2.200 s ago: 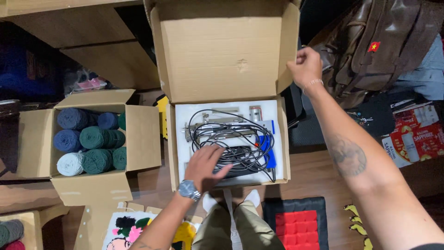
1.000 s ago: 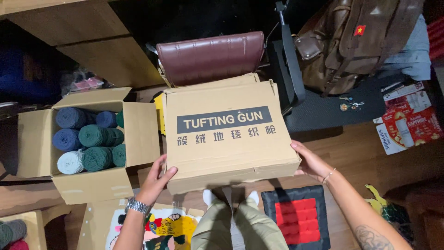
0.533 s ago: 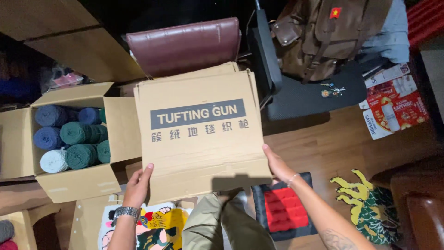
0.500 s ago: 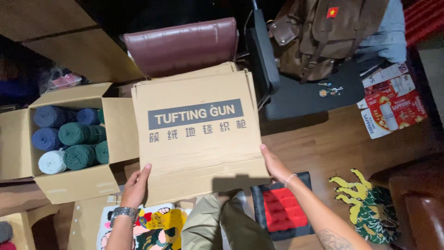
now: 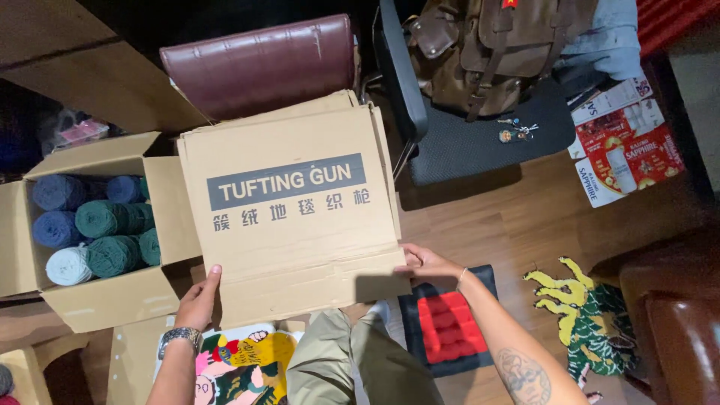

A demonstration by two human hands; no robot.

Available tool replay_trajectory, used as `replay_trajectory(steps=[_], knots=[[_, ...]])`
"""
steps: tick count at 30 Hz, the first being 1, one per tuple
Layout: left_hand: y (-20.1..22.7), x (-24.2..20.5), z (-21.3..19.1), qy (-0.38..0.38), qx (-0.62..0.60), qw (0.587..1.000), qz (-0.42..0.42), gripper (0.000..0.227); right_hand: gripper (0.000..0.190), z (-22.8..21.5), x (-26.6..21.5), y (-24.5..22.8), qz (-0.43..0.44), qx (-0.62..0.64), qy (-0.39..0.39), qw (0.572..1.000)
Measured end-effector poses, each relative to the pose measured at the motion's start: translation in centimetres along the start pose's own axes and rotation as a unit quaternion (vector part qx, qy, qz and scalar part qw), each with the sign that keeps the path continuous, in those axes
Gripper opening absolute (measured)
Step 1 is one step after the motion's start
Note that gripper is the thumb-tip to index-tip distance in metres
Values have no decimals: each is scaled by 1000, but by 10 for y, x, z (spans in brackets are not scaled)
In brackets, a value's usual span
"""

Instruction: The person packs a tufting gun and its accessories into a box, then places the closed box onto a table.

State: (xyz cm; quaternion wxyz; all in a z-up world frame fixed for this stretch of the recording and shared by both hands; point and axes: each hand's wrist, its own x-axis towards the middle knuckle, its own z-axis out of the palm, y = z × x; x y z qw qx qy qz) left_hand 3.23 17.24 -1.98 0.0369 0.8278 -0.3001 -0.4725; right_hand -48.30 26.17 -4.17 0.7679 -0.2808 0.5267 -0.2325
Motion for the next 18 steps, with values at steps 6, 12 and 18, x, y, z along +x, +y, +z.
replay_trajectory(steps=[6, 12, 18], knots=[[-6, 8, 6, 80, 1, 990, 114, 81, 73, -8, 6, 0, 15, -46, 9, 999], [47, -51, 18, 161, 146, 852, 476, 64, 76, 6, -7, -28, -40, 2, -61, 997], [81, -92, 20, 138, 230, 900, 345, 92, 74, 9, -4, -14, -80, 48, -80, 992]])
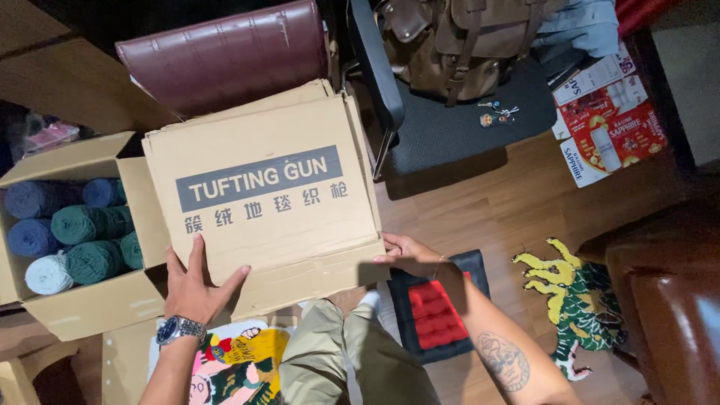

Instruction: The person packs a tufting gun and its accessories into a box, then places the closed box onto a table.

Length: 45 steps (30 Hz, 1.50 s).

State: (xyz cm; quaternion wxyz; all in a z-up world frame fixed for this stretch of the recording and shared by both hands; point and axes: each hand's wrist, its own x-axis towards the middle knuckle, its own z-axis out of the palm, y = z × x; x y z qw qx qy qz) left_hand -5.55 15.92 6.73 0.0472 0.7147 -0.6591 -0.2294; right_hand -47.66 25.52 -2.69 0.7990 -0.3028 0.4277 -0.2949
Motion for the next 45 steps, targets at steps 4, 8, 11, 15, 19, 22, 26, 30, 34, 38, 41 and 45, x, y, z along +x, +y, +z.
replay_trajectory(steps=[4, 8, 11, 15, 19, 22, 26, 30, 34, 38, 41, 45], knots=[[-2, 3, 7, -19, 75, 997, 18, 127, 70, 0, 1, 13, -25, 5, 5, 1000], [5, 6, 9, -41, 131, 990, 8, 131, 65, 0, 3, 21, -24, 28, 27, 999], [7, 14, 10, -22, 188, 980, 60, 131, 60, -5, 7, 34, -16, 34, 41, 998], [56, 20, 8, -89, 290, 941, 149, 111, 59, -1, 8, 38, -10, 50, 50, 997], [93, 14, 20, -237, 268, 906, 228, 100, 63, -6, 13, 49, -44, 57, 70, 995], [91, 10, 31, -237, 269, 911, 205, 95, 69, -6, 13, 46, -52, 52, 88, 993], [86, 9, 40, -217, 251, 920, 207, 92, 77, -2, 12, 35, -44, 40, 95, 994], [86, 10, 46, -190, 231, 932, 204, 87, 81, -7, 13, 34, -41, 46, 84, 995], [84, 6, 53, -160, 245, 933, 210, 81, 88, -28, 25, 49, 6, -18, 131, 991], [83, 5, 58, -131, 219, 942, 216, 79, 92, -43, 55, 20, 34, -55, 232, 971], [86, 2, 58, -130, 216, 946, 206, 78, 96, -38, 82, -15, -44, -43, 197, 979], [88, 3, 60, -124, 204, 952, 193, 79, 94, -42, 96, -24, -77, -45, 136, 987]])
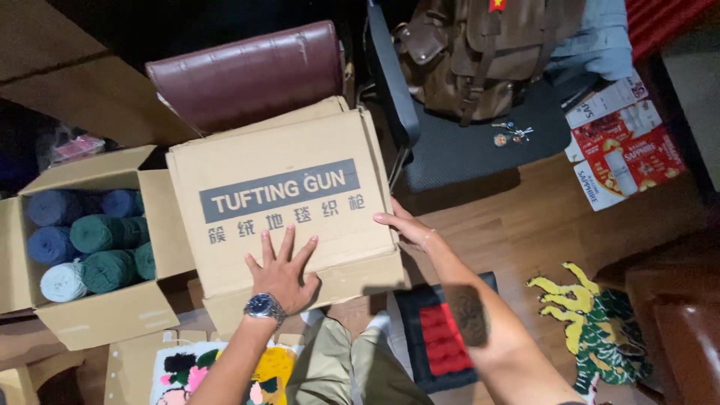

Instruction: The person packs a tufting gun and its accessories into a box, then places the closed box onto a table.

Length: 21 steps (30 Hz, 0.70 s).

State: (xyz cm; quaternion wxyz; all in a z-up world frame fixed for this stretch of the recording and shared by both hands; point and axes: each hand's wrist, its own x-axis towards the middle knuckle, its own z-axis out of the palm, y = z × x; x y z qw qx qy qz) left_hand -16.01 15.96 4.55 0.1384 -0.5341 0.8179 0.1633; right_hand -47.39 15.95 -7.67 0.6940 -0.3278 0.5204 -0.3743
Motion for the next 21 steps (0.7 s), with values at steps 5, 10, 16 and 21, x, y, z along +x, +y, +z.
replay_trajectory(steps=[5, 10, 16, 21], knots=[[1, -1, 3, 31, -40, 999, 17, 78, 82, 7, -4, -2, 7, -34, 44, 998], [-29, -5, -12, 126, -122, 985, -5, 76, 72, 11, -6, 5, 12, -28, 74, 997], [-158, 22, 27, 242, -251, 909, -228, 84, 71, 9, -5, 4, 14, -39, 68, 997], [-173, 37, 32, 118, -521, 815, -224, 71, 79, 2, -2, 3, 18, -76, 36, 996]])
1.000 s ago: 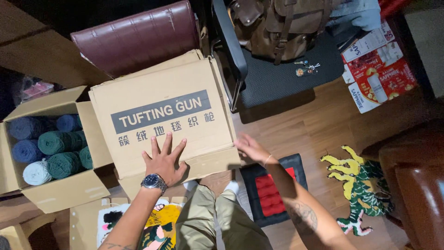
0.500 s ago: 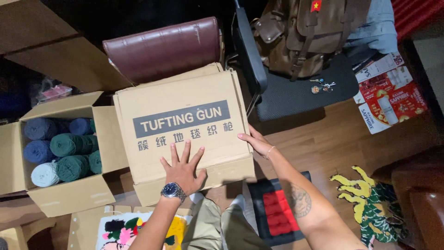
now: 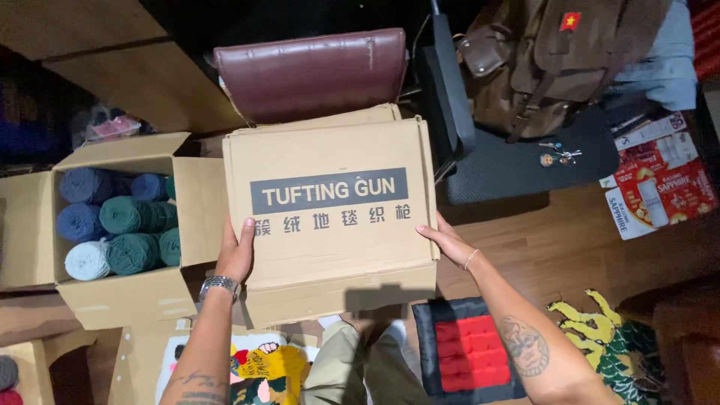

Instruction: The person packs a tufting gun and its accessories into a box, then places the closed box onto a table.

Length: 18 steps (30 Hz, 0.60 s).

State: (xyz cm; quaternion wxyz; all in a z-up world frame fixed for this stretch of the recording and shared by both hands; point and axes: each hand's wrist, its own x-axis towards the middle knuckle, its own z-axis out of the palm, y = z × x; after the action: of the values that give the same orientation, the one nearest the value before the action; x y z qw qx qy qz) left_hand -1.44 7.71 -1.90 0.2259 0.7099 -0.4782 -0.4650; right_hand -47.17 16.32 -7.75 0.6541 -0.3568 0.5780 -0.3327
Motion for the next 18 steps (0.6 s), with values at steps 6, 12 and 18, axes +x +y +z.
replay_trajectory(steps=[6, 12, 18], knots=[[-14, 12, 4, 34, -70, 997, -2, 60, 83, 6, 8, -2, 29, -66, 22, 997], [-19, 21, 0, -7, -76, 995, -69, 66, 83, 27, 4, -34, 59, -186, 98, 976], [-29, 23, -1, -94, -96, 987, -87, 86, 82, 30, -3, -51, 74, -186, 102, 974]])
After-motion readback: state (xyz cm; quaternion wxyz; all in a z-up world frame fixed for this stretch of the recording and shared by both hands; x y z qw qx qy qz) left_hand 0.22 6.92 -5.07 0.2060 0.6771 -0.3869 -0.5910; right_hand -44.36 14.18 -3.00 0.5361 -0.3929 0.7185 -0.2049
